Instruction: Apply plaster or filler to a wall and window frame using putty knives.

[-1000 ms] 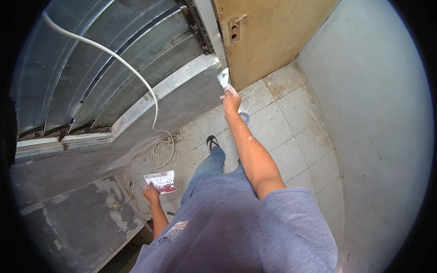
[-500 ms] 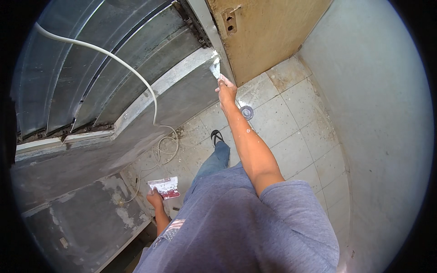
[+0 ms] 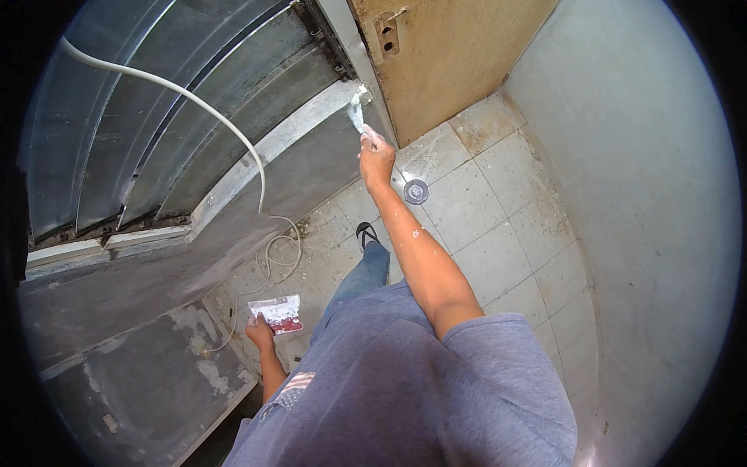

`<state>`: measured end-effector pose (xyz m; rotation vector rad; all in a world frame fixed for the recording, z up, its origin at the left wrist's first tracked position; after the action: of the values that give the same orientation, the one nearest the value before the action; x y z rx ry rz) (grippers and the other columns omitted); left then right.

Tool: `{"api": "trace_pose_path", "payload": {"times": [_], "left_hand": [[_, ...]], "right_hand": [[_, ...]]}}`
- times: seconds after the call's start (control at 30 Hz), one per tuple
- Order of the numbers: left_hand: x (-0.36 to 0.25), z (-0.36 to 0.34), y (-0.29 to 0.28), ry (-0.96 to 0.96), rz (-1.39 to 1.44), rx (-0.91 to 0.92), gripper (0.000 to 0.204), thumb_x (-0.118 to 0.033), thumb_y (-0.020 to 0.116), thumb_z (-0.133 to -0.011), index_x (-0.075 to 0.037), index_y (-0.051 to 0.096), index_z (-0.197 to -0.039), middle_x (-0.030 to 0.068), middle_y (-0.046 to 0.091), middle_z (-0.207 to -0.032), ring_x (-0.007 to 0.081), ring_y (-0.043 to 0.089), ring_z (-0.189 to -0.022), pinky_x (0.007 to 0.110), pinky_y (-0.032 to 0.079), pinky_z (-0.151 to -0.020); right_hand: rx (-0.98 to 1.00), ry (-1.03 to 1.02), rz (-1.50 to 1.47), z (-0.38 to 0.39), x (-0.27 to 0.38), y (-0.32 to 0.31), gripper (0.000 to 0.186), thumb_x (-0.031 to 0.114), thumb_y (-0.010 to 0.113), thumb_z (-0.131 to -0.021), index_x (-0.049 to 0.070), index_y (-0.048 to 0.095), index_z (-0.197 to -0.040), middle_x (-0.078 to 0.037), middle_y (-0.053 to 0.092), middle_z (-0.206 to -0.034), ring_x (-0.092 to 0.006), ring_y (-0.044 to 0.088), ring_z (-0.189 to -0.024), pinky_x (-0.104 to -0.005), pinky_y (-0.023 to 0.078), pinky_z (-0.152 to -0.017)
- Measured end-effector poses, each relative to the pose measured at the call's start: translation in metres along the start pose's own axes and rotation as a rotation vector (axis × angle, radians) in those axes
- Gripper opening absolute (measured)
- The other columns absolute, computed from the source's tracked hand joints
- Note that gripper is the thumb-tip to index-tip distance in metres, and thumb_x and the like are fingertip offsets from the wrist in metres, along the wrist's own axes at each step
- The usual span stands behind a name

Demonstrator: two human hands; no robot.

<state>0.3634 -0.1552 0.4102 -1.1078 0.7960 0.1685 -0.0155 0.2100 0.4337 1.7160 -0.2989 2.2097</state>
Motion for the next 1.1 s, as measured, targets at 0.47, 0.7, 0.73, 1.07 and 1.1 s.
{"api": "trace_pose_path", "payload": {"times": [0.47, 0.7, 0.73, 1.07, 1.1], "left_hand": [[0.030, 0.014, -0.004, -0.018, -0.067, -0.018, 0.024, -0.012, 0.062, -0.088, 0.011, 0.059, -0.083, 0.0086, 0.063, -0.073, 0.0119, 0.051, -0.064, 0.030, 0.044, -0.059], [0.041, 0.007, -0.009, -0.008, -0.100, -0.051, 0.026, -0.013, 0.063, -0.087, 0.013, 0.061, -0.090, 0.0089, 0.063, -0.071, 0.0128, 0.051, -0.063, 0.031, 0.044, -0.059], [0.040, 0.007, -0.009, -0.028, -0.102, -0.022, 0.027, -0.013, 0.063, -0.087, 0.014, 0.061, -0.091, 0.0090, 0.063, -0.071, 0.0130, 0.051, -0.063, 0.031, 0.044, -0.059], [0.025, 0.005, -0.006, -0.022, -0.116, -0.022, 0.024, -0.013, 0.062, -0.088, 0.011, 0.060, -0.086, 0.0082, 0.064, -0.073, 0.0115, 0.051, -0.064, 0.029, 0.044, -0.060], [0.024, 0.005, -0.004, -0.029, -0.094, -0.016, 0.024, -0.013, 0.062, -0.089, 0.011, 0.060, -0.086, 0.0081, 0.064, -0.073, 0.0114, 0.052, -0.065, 0.029, 0.044, -0.060]], "right_hand": [[-0.021, 0.113, -0.011, -0.009, -0.021, -0.013, 0.032, 0.014, 0.057, -0.090, 0.006, 0.063, -0.121, -0.008, 0.067, -0.107, -0.0094, 0.055, -0.061, -0.0248, 0.048, -0.060], [-0.072, 0.154, -0.148, -0.041, -0.039, -0.016, 0.034, 0.014, 0.055, -0.091, 0.003, 0.061, -0.122, -0.009, 0.066, -0.109, -0.0102, 0.055, -0.063, -0.0246, 0.047, -0.063], [-0.059, 0.153, -0.167, -0.042, -0.037, -0.015, 0.034, 0.014, 0.055, -0.090, 0.002, 0.061, -0.122, -0.009, 0.066, -0.110, -0.0102, 0.055, -0.064, -0.0248, 0.047, -0.064], [-0.003, 0.113, -0.227, -0.034, -0.033, -0.009, 0.034, 0.013, 0.057, -0.091, 0.002, 0.061, -0.122, -0.007, 0.066, -0.110, -0.0092, 0.052, -0.064, -0.0233, 0.046, -0.063], [-0.003, 0.122, -0.210, -0.032, -0.032, -0.010, 0.034, 0.013, 0.057, -0.091, 0.002, 0.061, -0.122, -0.007, 0.066, -0.109, -0.0090, 0.052, -0.064, -0.0232, 0.045, -0.062]]}}
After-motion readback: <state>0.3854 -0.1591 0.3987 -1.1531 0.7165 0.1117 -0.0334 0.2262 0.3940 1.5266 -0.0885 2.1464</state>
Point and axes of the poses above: each hand's wrist, its own z-axis away from the middle knuckle, its own y-axis out of the palm, x = y × z, the point moved 1 cm from there along -z, towards the middle knuckle
